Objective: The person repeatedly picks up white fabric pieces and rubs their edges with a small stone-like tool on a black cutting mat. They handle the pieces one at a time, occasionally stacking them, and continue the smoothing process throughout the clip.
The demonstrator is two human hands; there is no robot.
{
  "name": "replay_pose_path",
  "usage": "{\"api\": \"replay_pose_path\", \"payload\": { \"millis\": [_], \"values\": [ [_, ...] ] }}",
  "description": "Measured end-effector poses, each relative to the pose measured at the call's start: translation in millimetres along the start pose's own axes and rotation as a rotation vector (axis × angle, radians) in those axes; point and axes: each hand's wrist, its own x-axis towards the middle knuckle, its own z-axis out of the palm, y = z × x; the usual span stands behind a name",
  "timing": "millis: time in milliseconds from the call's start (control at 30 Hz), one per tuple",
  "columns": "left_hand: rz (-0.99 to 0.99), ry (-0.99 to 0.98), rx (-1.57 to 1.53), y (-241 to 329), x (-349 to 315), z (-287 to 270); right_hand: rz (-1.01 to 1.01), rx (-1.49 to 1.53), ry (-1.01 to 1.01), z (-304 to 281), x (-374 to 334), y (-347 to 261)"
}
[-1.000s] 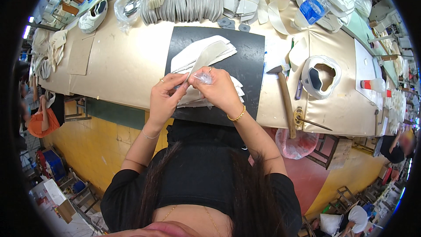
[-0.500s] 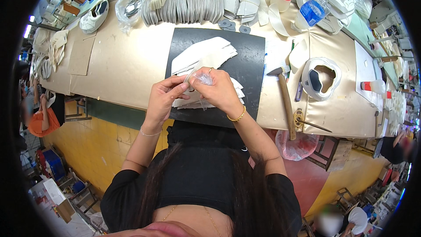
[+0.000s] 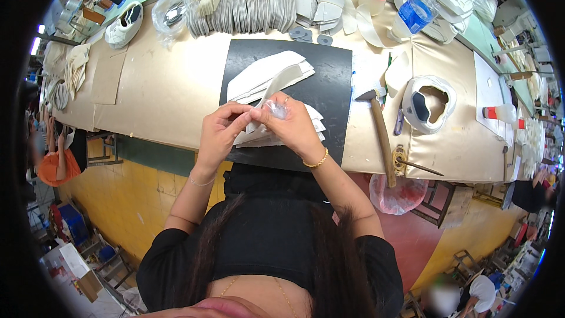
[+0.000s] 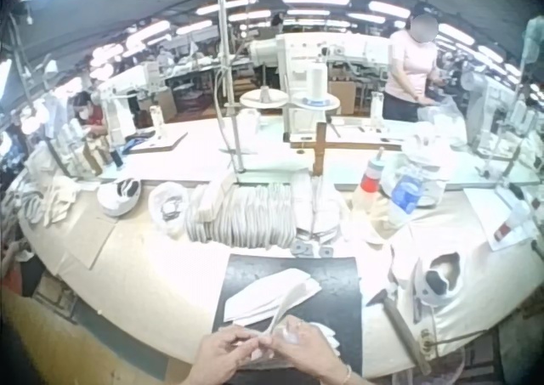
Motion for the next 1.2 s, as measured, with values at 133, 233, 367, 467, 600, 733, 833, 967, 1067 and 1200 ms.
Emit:
{"api": "replay_pose_path", "payload": {
  "millis": [133, 233, 367, 467, 600, 733, 833, 967, 1067, 1200],
  "values": [
    [0.041, 0.069, 0.096, 4.2, -0.6, -5.7, -0.018, 0.136, -0.010, -10.8, -8.6, -17.2],
    [0.147, 0.120, 0.199, 6.7, -1.2, -15.1, 0.001, 0.248, 0.048, -25.4, -18.2, -28.7],
    [0.191, 0.069, 0.312, 22.9, -4.8, -15.0, -0.029, 0.023, 0.027, -42.5, -28.4, -35.1],
    [0.251, 0.036, 0.387, 22.3, -7.8, -10.1, -0.200, -0.494, 0.155, -39.5, -32.2, -34.0],
    [0.151, -0.003, 0.325, 17.7, -13.7, -11.1, -0.003, -0.594, 0.144, -44.9, -36.0, -38.1],
    [-0.181, -0.067, 0.089, -9.1, -17.1, -24.3, 0.103, -0.440, 0.025, -60.8, -36.0, -42.1],
    [-0.235, -0.013, 0.076, -24.0, -17.1, -38.9, 0.143, -0.169, -0.012, -71.7, -42.1, -44.6],
    [-0.263, -0.021, 0.076, -32.0, -19.0, -45.4, 0.193, 0.039, -0.015, -93.5, -50.8, -56.6],
    [-0.292, -0.048, 0.073, -32.0, -20.4, -41.2, 0.223, 0.054, 0.050, -107.3, -54.7, -59.3],
    [-0.312, -0.092, 0.045, -31.0, -16.6, -33.7, 0.100, 0.134, 0.196, -121.8, -50.6, -49.8]
  ]
}}
